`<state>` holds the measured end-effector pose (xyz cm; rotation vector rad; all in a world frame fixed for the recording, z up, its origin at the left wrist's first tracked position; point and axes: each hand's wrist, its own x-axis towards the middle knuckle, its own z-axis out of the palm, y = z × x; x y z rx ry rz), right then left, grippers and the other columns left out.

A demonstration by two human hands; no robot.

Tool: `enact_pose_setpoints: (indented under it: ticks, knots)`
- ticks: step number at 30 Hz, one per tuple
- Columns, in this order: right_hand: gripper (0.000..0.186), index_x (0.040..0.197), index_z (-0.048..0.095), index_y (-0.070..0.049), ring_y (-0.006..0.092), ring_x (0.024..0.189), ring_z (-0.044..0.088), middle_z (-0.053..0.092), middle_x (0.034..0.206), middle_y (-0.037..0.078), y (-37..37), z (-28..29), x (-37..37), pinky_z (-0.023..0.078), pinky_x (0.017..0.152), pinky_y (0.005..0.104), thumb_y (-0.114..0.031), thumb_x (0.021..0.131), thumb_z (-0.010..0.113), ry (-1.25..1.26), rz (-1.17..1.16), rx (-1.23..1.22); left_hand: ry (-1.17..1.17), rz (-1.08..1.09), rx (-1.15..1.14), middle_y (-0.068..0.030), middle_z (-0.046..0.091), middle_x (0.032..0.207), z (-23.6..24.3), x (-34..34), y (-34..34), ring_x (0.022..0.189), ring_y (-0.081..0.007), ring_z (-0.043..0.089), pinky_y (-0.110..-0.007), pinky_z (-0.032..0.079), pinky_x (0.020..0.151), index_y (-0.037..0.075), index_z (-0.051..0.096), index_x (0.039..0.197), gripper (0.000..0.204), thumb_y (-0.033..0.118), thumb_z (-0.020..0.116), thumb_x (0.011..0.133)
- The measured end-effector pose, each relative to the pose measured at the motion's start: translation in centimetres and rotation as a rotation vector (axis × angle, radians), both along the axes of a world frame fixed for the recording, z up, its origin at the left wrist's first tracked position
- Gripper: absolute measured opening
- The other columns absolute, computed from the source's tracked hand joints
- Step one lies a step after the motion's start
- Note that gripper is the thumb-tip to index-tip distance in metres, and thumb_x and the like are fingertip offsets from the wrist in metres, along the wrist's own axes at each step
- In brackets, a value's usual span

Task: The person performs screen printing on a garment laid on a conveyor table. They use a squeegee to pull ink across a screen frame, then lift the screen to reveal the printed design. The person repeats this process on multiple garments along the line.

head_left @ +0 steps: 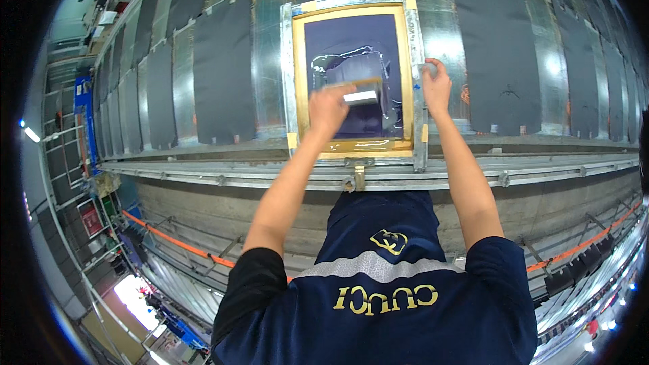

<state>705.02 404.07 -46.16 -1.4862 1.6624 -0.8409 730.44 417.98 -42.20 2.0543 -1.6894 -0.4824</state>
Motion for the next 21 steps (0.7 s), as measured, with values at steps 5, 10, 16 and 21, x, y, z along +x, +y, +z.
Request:
enact_pose_setpoints:
  ticks: [5,10,16,21]
  knots:
    - [0.025,0.119,0.069,-0.012,0.0167,0.054,0.052,0.053,0.057,0.007,-0.5,-0.5,-0.4,0.045,0.059,0.0404,-0.020,0.096,0.066,-0.019,-0.004,0.048,-0.082,0.026,-0.131,-0.0031,0.079,0.107,-0.6,1.6,-7.2,0.098,-0.0257,0.073,-0.041,0.054,0.081,0.019,0.082,0.103,0.038,-0.002,0.070,0.075]
    - [0.024,0.119,0.069,-0.012,0.0173,0.055,0.055,0.057,0.059,0.009,-0.6,-0.7,-0.3,0.045,0.059,0.0405,-0.019,0.096,0.065,-0.036,-0.005,0.043,-0.273,-0.030,-0.154,0.0050,0.078,0.116,-3.3,-1.5,0.1,0.105,-0.0198,0.071,-0.040,0.047,0.079,0.025,0.079,0.105,0.044,-0.004,0.069,0.073]
    - [0.024,0.119,0.068,-0.011,0.0204,0.057,0.058,0.060,0.062,0.010,-0.7,-0.2,-0.1,0.047,0.062,0.0414,-0.017,0.096,0.065,-0.032,-0.004,0.043,-0.160,-0.071,-0.150,0.0038,0.077,0.122,-1.6,-2.9,6.2,0.113,-0.0180,0.071,-0.037,0.047,0.084,0.023,0.078,0.111,0.049,-0.006,0.071,0.072]
    - [0.024,0.119,0.068,-0.012,0.0201,0.056,0.057,0.057,0.060,0.009,-0.4,0.4,-0.1,0.047,0.062,0.0421,-0.016,0.095,0.064,-0.034,0.010,-0.003,-0.013,0.148,-0.135,-0.0083,0.079,0.103,-0.5,0.6,-4.8,0.090,-0.0311,0.075,-0.044,0.059,0.077,0.018,0.083,0.101,0.031,0.002,0.072,0.077]
